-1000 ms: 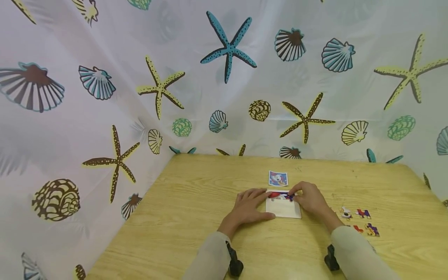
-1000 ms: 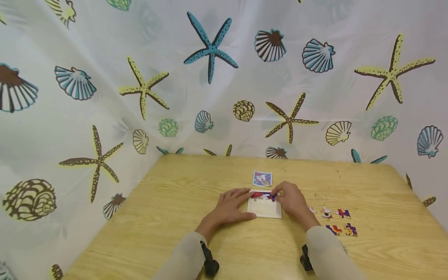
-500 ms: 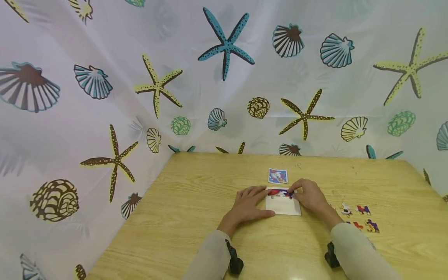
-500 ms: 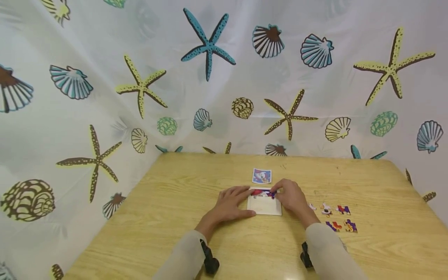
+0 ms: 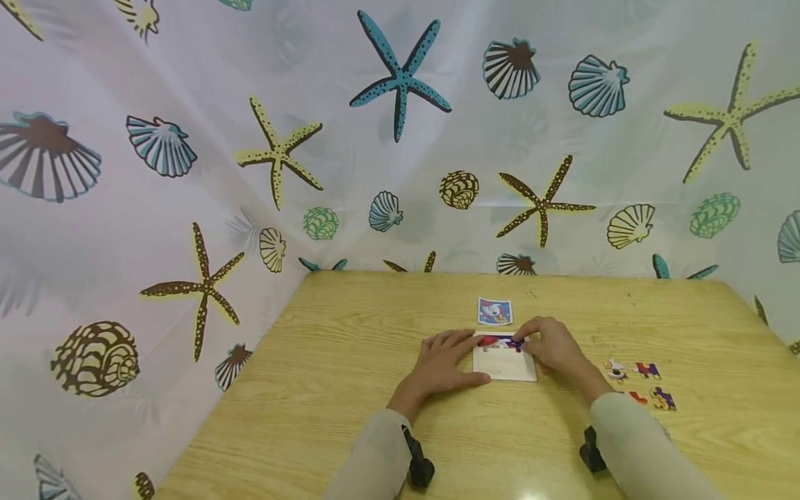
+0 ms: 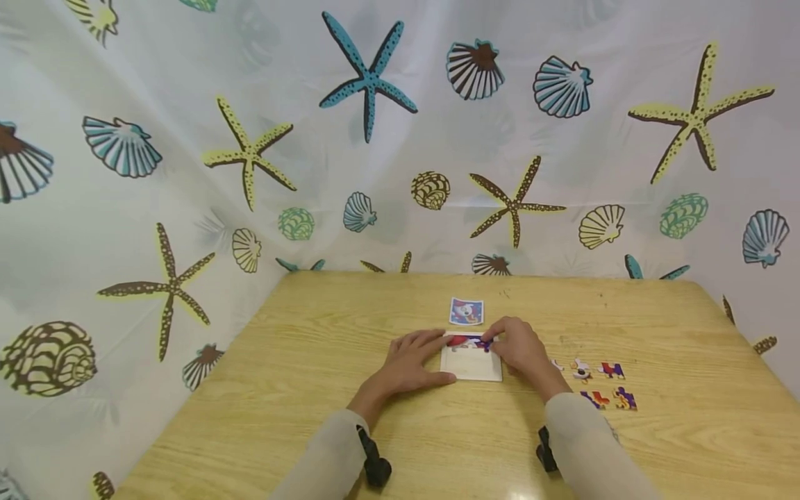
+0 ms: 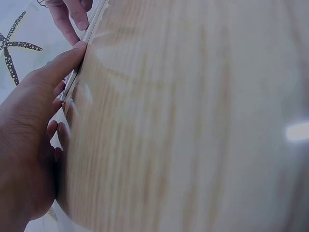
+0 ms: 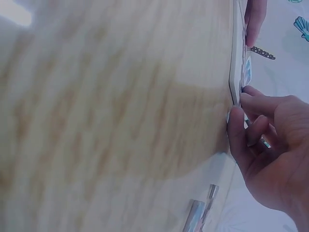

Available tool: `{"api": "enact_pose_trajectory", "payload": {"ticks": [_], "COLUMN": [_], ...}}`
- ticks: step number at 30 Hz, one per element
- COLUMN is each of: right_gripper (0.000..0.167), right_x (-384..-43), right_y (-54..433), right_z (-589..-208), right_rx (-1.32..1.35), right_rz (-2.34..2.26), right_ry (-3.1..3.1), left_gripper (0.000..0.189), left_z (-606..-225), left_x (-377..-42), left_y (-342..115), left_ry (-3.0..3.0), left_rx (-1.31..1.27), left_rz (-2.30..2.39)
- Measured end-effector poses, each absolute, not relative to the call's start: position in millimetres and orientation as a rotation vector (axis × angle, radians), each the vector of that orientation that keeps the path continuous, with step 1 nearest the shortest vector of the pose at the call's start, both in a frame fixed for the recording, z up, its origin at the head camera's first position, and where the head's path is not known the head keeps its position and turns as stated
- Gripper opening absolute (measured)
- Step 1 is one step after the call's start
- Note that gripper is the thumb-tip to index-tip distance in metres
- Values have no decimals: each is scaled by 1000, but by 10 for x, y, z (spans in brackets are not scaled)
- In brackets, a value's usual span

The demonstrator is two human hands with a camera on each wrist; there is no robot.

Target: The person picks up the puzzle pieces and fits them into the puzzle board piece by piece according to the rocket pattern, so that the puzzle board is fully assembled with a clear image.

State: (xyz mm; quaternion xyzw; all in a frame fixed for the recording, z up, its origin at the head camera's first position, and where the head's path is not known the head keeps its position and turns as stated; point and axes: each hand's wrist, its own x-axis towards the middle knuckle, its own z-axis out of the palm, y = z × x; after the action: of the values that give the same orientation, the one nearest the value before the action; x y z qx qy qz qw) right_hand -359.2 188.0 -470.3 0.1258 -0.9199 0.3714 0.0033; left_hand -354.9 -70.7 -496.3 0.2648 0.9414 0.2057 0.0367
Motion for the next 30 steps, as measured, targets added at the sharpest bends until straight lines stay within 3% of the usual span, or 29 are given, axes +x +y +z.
{"api": "enact_pose_trajectory", "payload": {"ticks": [30], "right_gripper": [34], "right_x": [-3421], "right_y": [2093], "right_z": [-4692], "right_rx": [385], "right_rz": [1293], "right_ry": [-2845], "left_gripper": [82], "left_z": [-4971], "left_x": [-3568], "left_y": [-692], "left_ry": [2896], "left_rx": [839], "left_rz": [636]}}
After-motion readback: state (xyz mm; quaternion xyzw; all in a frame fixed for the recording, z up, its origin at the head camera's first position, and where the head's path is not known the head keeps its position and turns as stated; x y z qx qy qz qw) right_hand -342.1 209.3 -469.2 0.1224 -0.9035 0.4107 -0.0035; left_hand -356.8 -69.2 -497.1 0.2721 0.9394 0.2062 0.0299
